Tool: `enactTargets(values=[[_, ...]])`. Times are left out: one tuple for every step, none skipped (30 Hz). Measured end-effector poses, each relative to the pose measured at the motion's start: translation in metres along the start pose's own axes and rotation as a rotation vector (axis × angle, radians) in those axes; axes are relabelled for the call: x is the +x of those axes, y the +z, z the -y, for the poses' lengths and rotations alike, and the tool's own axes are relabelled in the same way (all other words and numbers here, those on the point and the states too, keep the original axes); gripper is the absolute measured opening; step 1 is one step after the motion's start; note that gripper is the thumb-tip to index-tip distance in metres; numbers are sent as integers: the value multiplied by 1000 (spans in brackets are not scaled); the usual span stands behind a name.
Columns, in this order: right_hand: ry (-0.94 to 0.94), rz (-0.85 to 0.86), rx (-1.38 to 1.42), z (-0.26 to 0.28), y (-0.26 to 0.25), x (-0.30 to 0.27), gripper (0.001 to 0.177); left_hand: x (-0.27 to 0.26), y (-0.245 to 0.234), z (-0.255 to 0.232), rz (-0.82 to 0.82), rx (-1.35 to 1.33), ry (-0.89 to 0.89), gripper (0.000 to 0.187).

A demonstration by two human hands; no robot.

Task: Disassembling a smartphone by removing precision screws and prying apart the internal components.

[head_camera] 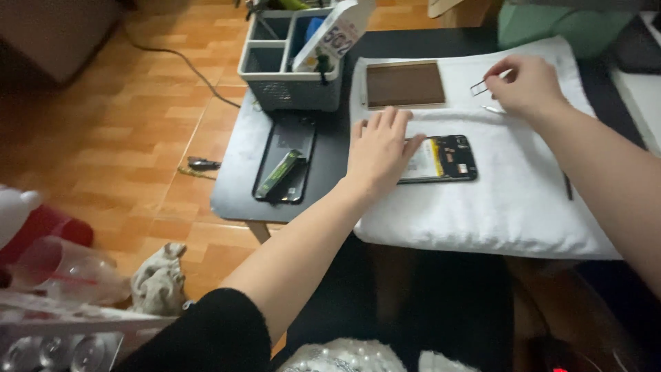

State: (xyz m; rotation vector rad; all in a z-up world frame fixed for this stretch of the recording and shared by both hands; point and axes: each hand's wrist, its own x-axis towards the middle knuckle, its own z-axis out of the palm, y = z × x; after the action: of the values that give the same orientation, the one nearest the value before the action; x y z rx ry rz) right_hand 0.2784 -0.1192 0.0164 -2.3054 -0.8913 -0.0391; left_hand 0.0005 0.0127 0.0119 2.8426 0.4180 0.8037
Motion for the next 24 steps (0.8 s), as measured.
enactTargets(values=[[-13, 8, 8, 16, -2, -5, 16, -2, -12, 8, -3, 11, -12, 40], [82, 11, -4, 31, -4, -11, 22, -5, -25, 15, -13, 35, -93, 35], [177, 14, -16, 47, -7, -16, 28, -8, -38, 22, -23, 58, -172, 35], [164, 20, -9, 46, -2, -13, 28, -16, -58, 34, -29, 69, -182, 35], [173, -9, 34, 43, 3, -12, 30, -24, -77, 44, -26, 75, -278, 42], [183, -38, 77, 40, 8, -10, 39, -32, -95, 54, -24, 82, -375, 49], [180, -33, 79, 41, 14, -12, 39, -41, -102, 70, -23, 85, -380, 49], [112, -79, 97, 42, 19, -14, 37, -49, -109, 87, 89, 100, -505, 59], [47, -129, 115, 41, 23, -17, 35, -56, -115, 103, 201, 113, -625, 74], [47, -129, 116, 47, 32, -21, 35, -60, -121, 103, 202, 114, -625, 74], [-102, -138, 170, 52, 41, -25, 29, -63, -127, 103, 317, 129, -674, 75], [-253, -147, 223, 57, 50, -29, 25, -67, -133, 102, 432, 145, -722, 77], [-251, -151, 222, 72, 55, -40, 25, -69, -132, 102, 432, 145, -718, 77], [-379, -102, 212, 86, 60, -50, 24, -71, -131, 102, 377, 107, -621, 64], [-507, -44, 204, 101, 65, -62, 24, -75, -129, 101, 324, 67, -528, 52], [-506, -43, 202, 117, 68, -74, 24, -75, -127, 102, 326, 65, -528, 52], [-530, 44, 160, 134, 70, -85, 23, -75, -125, 103, 311, 54, -547, 43], [-555, 130, 118, 151, 72, -96, 21, -75, -123, 104, 295, 43, -566, 35], [-556, 130, 117, 167, 70, -106, 21, -74, -123, 114, 294, 42, -567, 35], [-637, 201, 43, 184, 69, -116, 20, -74, -123, 123, 239, 16, -596, 39], [-721, 275, -32, 201, 68, -126, 19, -75, -124, 134, 183, -9, -629, 42], [-726, 278, -32, 211, 68, -132, 19, -76, -129, 142, 180, -10, -634, 42], [-759, 371, -66, 222, 69, -138, 20, -77, -134, 151, 120, 30, -663, 42], [-792, 464, -101, 232, 70, -145, 23, -79, -139, 160, 58, 70, -692, 42]])
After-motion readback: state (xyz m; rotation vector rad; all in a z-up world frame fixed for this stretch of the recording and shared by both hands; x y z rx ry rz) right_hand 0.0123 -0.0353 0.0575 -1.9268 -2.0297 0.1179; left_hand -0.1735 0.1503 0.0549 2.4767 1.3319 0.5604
